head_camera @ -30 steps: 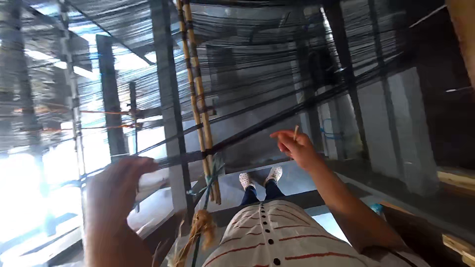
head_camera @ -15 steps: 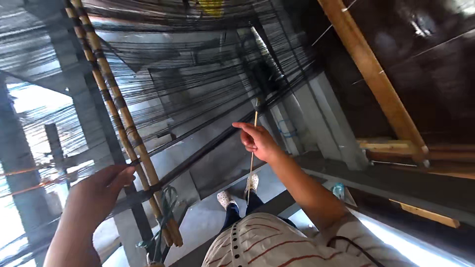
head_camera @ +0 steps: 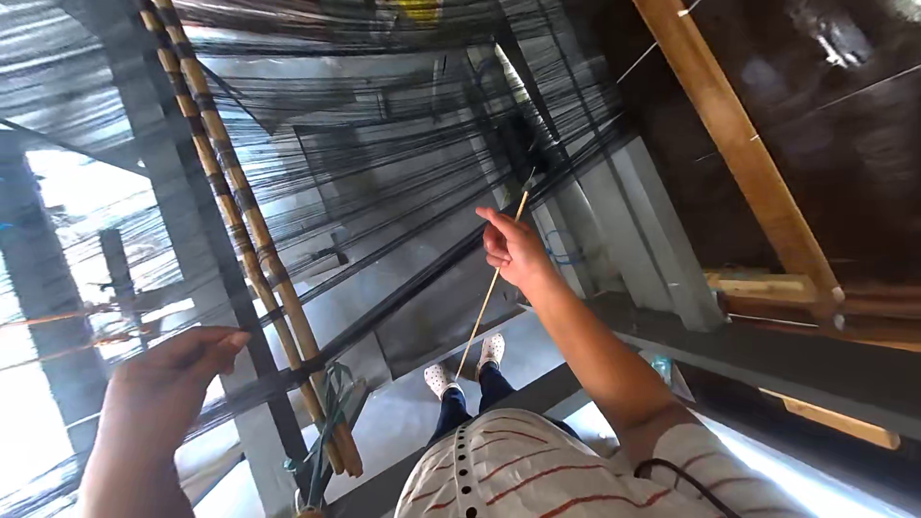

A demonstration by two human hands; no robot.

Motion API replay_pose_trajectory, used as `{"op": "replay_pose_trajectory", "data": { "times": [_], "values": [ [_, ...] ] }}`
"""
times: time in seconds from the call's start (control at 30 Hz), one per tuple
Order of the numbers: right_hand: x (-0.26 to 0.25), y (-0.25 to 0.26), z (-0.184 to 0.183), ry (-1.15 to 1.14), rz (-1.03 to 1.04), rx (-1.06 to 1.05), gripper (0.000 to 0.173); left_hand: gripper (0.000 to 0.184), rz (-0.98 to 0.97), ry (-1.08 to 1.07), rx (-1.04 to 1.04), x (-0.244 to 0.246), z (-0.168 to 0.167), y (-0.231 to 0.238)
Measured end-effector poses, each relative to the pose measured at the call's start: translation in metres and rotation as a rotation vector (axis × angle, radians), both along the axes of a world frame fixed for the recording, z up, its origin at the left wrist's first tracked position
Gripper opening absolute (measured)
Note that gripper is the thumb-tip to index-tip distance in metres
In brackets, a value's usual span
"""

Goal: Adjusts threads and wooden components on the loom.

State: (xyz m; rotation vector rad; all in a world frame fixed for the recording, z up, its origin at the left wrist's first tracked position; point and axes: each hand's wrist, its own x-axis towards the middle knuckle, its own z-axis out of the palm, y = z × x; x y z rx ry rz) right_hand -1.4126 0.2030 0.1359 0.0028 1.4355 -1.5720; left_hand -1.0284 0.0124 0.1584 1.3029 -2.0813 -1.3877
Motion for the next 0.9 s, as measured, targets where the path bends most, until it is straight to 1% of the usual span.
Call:
{"op": "replay_pose_trajectory", "data": {
  "times": [0.1, 0.23, 0.37, 0.57, 0.7, 0.9],
  "values": [
    [0.001, -0.006, 0.002, 0.012, -0.050, -0.007, 0.030, 0.010, 0.024, -0.023, 0.013, -0.004, 0.007, 0.003],
    [0.017, -0.017, 0.007, 0.033, -0.028, 0.003, 0.027, 0.004, 0.055, -0.044, 0.039, -0.008, 0.016, 0.006],
    [0.057, -0.031, 0.012, 0.051, 0.113, 0.017, 0.025, 0.005, 0.059, -0.038, 0.047, -0.011, 0.019, 0.008],
    [0.118, -0.056, 0.015, 0.012, 0.261, 0.023, 0.020, 0.011, 0.132, 0.083, 0.202, -0.014, 0.018, 0.008],
    [0.136, -0.069, 0.018, 0.011, 0.229, 0.015, 0.020, 0.013, 0.144, 0.182, 0.248, -0.012, 0.013, 0.008],
    [0.144, -0.075, 0.013, -0.056, 0.115, 0.006, 0.019, 0.017, 0.189, 0.271, 0.314, -0.015, 0.007, 0.008]
  ]
}}
